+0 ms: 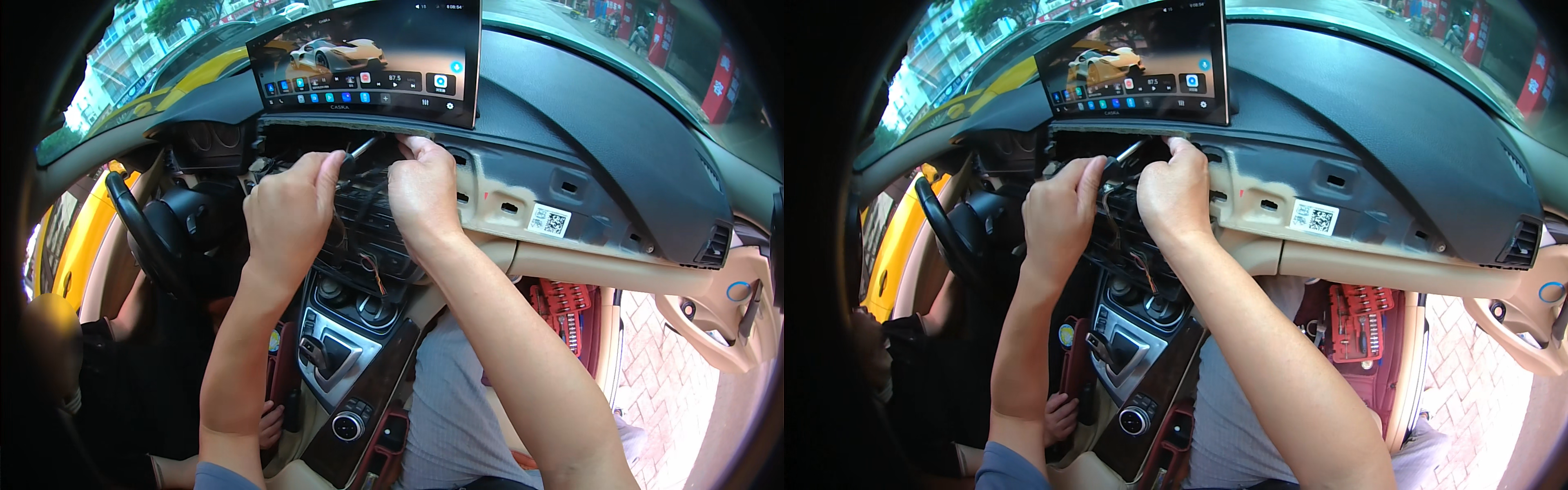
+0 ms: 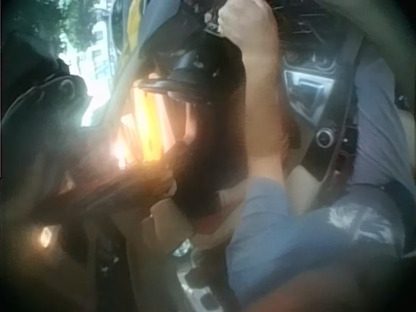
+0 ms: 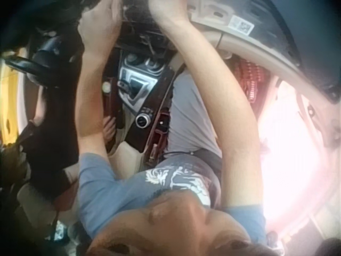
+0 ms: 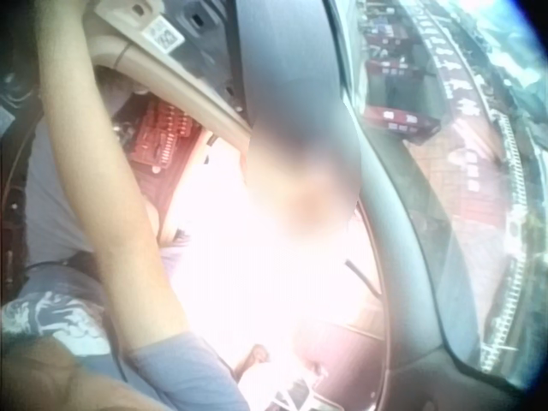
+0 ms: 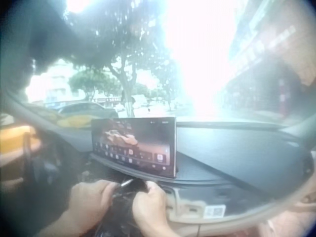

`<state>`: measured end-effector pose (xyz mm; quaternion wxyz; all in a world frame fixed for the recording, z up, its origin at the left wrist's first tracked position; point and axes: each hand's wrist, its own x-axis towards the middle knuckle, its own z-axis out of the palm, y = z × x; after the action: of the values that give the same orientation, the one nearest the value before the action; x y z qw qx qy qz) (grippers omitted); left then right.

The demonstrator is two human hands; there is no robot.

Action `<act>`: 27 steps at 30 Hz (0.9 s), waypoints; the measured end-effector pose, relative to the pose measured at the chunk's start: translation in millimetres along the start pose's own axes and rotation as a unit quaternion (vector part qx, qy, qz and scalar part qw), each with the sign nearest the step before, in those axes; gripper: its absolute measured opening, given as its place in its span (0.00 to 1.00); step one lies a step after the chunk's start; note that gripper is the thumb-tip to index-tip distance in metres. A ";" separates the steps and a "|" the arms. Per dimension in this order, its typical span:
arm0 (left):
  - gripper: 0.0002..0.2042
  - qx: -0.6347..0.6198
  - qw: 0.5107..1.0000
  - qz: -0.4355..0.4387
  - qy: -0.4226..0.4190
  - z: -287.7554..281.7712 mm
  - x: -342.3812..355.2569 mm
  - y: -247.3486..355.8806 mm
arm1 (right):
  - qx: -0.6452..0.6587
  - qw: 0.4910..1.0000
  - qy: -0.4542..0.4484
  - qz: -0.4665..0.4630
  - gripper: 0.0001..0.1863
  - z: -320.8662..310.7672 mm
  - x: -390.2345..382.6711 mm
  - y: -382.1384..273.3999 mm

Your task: The person retrieves a headlight assembly and tools from a workshop, walks to a white sedan, and installs the headlight into the dashboard area. The person uses a screwdriver to secure the headlight and connects wiring while seated in the driver seat.

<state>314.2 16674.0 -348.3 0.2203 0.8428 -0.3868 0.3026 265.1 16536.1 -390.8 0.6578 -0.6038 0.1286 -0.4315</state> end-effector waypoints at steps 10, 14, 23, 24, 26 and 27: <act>0.15 -0.061 0.991 0.058 -0.104 -22.2 10.9 -1.3 | 0.007 1.000 -0.006 0.011 0.22 0.2 1.2 3.1; 0.13 0.226 0.923 0.297 0.094 -13.4 5.3 -2.0 | 0.014 1.000 -0.007 0.003 0.23 -0.1 0.7 1.9; 0.13 -0.035 0.989 -0.001 -0.147 -16.0 17.7 12.3 | -0.001 1.000 -0.007 0.020 0.23 -1.1 -1.0 -1.0; 0.14 -0.082 0.985 -0.009 -0.150 -18.6 21.3 12.5 | 0.009 1.000 -0.013 0.025 0.23 -1.5 -1.2 -2.2; 0.16 -0.127 0.975 -0.031 -0.178 -22.7 25.8 12.5 | 0.030 0.997 -0.032 0.056 0.24 -3.4 -1.6 -5.6; 0.15 -0.112 0.972 -0.031 -0.205 -24.0 26.4 12.4 | 0.034 0.996 -0.046 0.069 0.24 -4.6 -1.9 -7.6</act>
<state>309.9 16667.4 -311.4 0.2389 0.8683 -0.4289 0.0713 257.7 16535.0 -385.7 0.7110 -0.5905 0.1246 -0.3608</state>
